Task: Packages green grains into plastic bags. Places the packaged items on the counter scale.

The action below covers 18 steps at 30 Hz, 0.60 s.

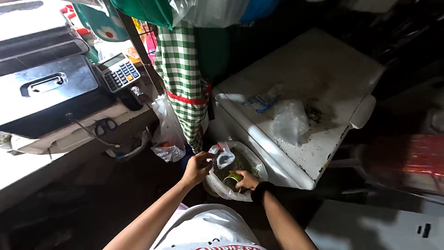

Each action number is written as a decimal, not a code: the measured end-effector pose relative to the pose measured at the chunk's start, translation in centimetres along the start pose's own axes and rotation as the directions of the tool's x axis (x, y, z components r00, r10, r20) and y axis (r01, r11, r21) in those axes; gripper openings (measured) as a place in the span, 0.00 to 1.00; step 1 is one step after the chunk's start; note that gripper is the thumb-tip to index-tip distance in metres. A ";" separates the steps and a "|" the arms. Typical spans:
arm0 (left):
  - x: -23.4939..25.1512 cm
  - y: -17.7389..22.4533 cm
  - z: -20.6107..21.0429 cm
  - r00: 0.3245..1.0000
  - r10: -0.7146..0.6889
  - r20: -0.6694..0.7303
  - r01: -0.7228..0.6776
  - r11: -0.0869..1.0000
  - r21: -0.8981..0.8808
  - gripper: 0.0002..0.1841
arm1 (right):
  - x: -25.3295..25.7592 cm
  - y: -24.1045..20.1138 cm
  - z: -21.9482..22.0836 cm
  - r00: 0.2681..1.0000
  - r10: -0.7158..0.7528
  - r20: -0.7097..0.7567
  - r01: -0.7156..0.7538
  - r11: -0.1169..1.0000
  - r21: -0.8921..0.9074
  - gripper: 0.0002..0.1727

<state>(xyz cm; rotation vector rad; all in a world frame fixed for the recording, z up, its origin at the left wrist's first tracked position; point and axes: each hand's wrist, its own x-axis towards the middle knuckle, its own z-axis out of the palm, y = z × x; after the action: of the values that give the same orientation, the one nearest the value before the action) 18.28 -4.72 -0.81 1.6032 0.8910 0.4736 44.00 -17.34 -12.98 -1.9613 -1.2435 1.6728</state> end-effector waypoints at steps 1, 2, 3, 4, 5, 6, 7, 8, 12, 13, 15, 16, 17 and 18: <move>0.1 -0.1 0.2 0.999 0.035 -0.004 -0.035 0.997 0.072 0.14 | -0.5 0.0 -0.4 0.999 -0.003 -0.048 0.006 0.999 0.044 0.44; 0.3 -0.1 0.3 0.998 0.056 -0.002 -0.055 0.991 0.123 0.13 | -0.8 0.0 -0.8 0.994 -0.009 -0.110 0.015 0.998 0.053 0.43; 0.5 -0.2 0.3 0.998 0.063 0.007 -0.063 0.985 0.158 0.13 | -1.0 -0.1 -1.2 0.984 -0.020 -0.176 0.022 1.000 0.011 0.43; 0.8 -0.3 0.5 0.998 0.054 0.025 -0.057 0.982 0.180 0.13 | -1.0 -0.3 -1.5 0.973 -0.027 -0.230 0.011 0.997 -0.070 0.43; 1.0 -0.4 0.7 0.998 0.029 0.053 -0.039 0.980 0.194 0.14 | -1.1 -0.6 -1.5 0.965 -0.020 -0.263 -0.021 0.988 -0.155 0.45; 1.4 -0.4 1.0 0.996 0.005 0.091 -0.024 0.977 0.211 0.14 | -1.2 -1.0 -1.2 0.959 -0.012 -0.284 -0.057 0.971 -0.234 0.46; 1.7 -0.4 1.4 0.991 -0.020 0.133 -0.011 0.973 0.232 0.14 | -1.1 -1.1 -0.6 0.952 -0.003 -0.306 -0.091 0.952 -0.292 0.46; 2.1 -0.5 1.9 0.983 -0.041 0.179 -0.007 0.965 0.261 0.14 | -1.0 -1.2 0.1 0.946 0.010 -0.323 -0.119 0.939 -0.321 0.45; 4.7 -0.8 4.3 0.933 -0.060 0.356 -0.121 0.878 0.463 0.13 | -1.2 -1.4 1.8 0.953 0.039 -0.299 -0.156 0.913 -0.377 0.42; 5.5 -0.9 5.0 0.909 -0.110 0.401 -0.135 0.834 0.535 0.14 | -1.5 -1.3 2.2 0.956 0.043 -0.291 -0.163 0.902 -0.400 0.41; 6.9 -1.8 6.3 0.847 -0.249 0.470 -0.158 0.726 0.669 0.19 | -2.1 -1.1 3.2 0.967 0.058 -0.247 -0.168 0.877 -0.451 0.42; 7.6 -2.4 6.9 0.810 -0.315 0.495 -0.170 0.681 0.712 0.20 | -2.3 -1.1 3.4 0.976 0.074 -0.203 -0.163 0.870 -0.465 0.43; 8.0 -2.9 7.4 0.771 -0.376 0.515 -0.179 0.647 0.741 0.22 | -2.3 -0.9 3.4 0.983 0.083 -0.165 -0.152 0.873 -0.463 0.43; 8.1 -3.2 7.8 0.734 -0.435 0.522 -0.190 0.606 0.772 0.23 | -2.1 -0.7 3.4 0.987 0.085 -0.138 -0.139 0.882 -0.450 0.44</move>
<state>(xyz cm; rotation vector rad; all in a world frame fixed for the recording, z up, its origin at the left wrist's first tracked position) 28.10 -3.48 -7.06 2.2589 0.6413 -0.7562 40.72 -19.59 -12.08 -2.4020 -1.6240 1.3753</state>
